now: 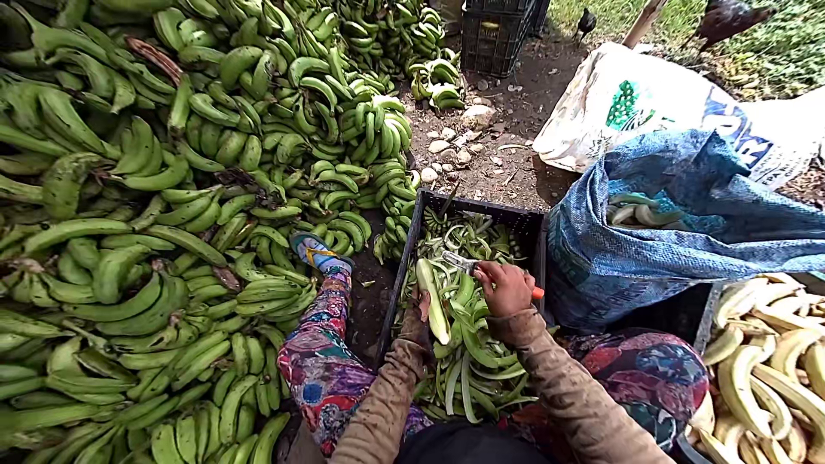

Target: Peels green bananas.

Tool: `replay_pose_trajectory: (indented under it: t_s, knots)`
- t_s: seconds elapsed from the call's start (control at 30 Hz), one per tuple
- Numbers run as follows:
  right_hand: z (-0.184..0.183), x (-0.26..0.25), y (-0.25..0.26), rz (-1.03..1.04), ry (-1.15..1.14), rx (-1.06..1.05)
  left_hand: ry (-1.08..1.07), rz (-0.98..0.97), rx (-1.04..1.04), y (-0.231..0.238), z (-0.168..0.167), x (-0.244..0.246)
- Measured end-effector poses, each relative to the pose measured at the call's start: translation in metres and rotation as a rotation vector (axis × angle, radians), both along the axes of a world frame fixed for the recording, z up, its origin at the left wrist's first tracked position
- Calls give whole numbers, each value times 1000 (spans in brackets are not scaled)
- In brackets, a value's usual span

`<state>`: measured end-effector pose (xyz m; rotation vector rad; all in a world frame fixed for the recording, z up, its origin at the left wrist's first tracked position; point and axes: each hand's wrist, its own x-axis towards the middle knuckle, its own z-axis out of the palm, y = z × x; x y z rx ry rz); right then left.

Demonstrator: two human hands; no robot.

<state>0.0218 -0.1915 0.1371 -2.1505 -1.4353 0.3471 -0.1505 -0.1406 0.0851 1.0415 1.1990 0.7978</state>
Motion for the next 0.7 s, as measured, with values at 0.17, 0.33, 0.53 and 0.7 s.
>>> replay_pose_trajectory:
  t_s: [0.17,0.33,0.53,0.7]
  knots:
    - [-10,-51,-69,32,162,-251,-98,426,102,2,40,29]
    - [-19,-50,-61,-28,169,-134,74,215,206,10,27,24]
    - [-9,26,43,71,-6,40,248,-777,-15,14,43,-7]
    - [31,8,49,130,-68,-11,216,-178,20,11,16,-1]
